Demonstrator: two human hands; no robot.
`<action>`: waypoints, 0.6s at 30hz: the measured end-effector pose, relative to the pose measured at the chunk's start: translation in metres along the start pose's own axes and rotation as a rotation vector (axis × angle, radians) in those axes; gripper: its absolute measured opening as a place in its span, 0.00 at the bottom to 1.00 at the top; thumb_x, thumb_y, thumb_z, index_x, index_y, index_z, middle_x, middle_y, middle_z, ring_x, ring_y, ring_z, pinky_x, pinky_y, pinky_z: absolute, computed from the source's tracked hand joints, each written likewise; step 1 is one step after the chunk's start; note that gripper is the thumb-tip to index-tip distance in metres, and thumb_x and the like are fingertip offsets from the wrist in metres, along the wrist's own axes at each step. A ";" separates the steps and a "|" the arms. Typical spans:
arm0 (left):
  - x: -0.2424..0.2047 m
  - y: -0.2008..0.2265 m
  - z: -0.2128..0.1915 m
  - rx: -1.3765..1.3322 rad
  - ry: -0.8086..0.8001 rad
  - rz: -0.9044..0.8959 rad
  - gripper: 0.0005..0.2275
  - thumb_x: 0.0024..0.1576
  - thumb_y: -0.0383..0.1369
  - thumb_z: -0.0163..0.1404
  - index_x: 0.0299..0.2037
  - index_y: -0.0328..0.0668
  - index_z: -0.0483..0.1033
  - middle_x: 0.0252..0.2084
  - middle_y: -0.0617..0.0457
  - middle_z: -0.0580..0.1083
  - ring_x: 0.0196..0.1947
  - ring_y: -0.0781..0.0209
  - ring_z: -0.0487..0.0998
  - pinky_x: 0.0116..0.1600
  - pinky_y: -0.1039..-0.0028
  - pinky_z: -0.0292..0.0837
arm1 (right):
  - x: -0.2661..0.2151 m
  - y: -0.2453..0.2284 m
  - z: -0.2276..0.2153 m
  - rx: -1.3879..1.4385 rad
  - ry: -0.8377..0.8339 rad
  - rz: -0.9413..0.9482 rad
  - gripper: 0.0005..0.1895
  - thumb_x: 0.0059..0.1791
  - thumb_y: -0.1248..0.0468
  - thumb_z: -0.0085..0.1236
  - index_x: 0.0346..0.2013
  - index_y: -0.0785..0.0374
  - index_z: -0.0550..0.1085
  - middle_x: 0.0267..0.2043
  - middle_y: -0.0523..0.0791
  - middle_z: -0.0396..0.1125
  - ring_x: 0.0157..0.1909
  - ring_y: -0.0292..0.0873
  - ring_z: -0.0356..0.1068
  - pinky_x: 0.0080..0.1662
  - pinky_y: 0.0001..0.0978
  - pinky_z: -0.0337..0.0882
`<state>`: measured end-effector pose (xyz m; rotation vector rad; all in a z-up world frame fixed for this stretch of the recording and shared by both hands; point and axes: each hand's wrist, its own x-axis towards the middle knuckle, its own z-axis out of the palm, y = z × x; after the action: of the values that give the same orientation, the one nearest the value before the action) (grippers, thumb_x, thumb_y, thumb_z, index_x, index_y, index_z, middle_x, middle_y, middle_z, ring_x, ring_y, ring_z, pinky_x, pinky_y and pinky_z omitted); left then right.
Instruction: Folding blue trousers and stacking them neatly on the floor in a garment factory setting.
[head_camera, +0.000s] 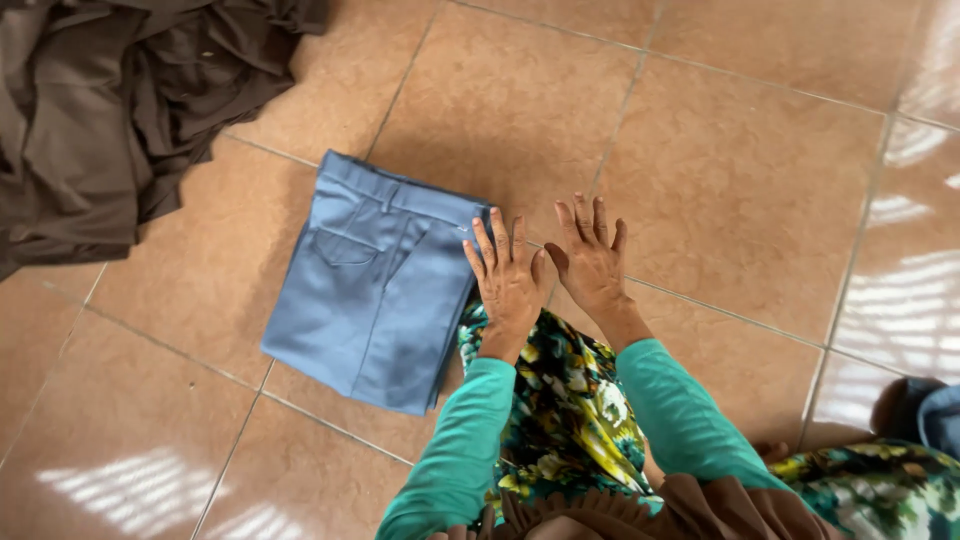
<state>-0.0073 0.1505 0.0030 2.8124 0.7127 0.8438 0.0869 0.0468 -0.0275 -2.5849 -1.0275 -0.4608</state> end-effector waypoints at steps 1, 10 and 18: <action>0.000 0.006 0.006 -0.006 -0.001 0.017 0.28 0.61 0.43 0.50 0.71 0.45 0.61 0.76 0.37 0.54 0.76 0.32 0.48 0.75 0.41 0.37 | -0.004 0.007 0.002 0.011 -0.019 0.025 0.39 0.52 0.49 0.57 0.76 0.49 0.56 0.80 0.48 0.46 0.76 0.60 0.49 0.65 0.71 0.52; -0.001 0.024 0.039 0.013 -0.092 0.046 0.28 0.60 0.45 0.51 0.70 0.46 0.62 0.75 0.38 0.54 0.76 0.33 0.47 0.75 0.41 0.35 | -0.016 0.035 0.000 0.019 -0.088 0.131 0.39 0.53 0.47 0.54 0.77 0.46 0.53 0.80 0.46 0.45 0.77 0.57 0.47 0.67 0.71 0.48; -0.020 0.118 0.086 -0.115 -0.286 0.186 0.30 0.60 0.45 0.51 0.72 0.45 0.59 0.77 0.40 0.49 0.77 0.34 0.43 0.75 0.41 0.31 | -0.080 0.139 -0.042 -0.051 -0.212 0.426 0.38 0.56 0.46 0.47 0.78 0.45 0.48 0.80 0.47 0.44 0.79 0.57 0.43 0.69 0.69 0.44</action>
<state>0.0733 0.0390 -0.0504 2.8405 0.3550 0.4714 0.1219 -0.1138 -0.0462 -2.8373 -0.4986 -0.1072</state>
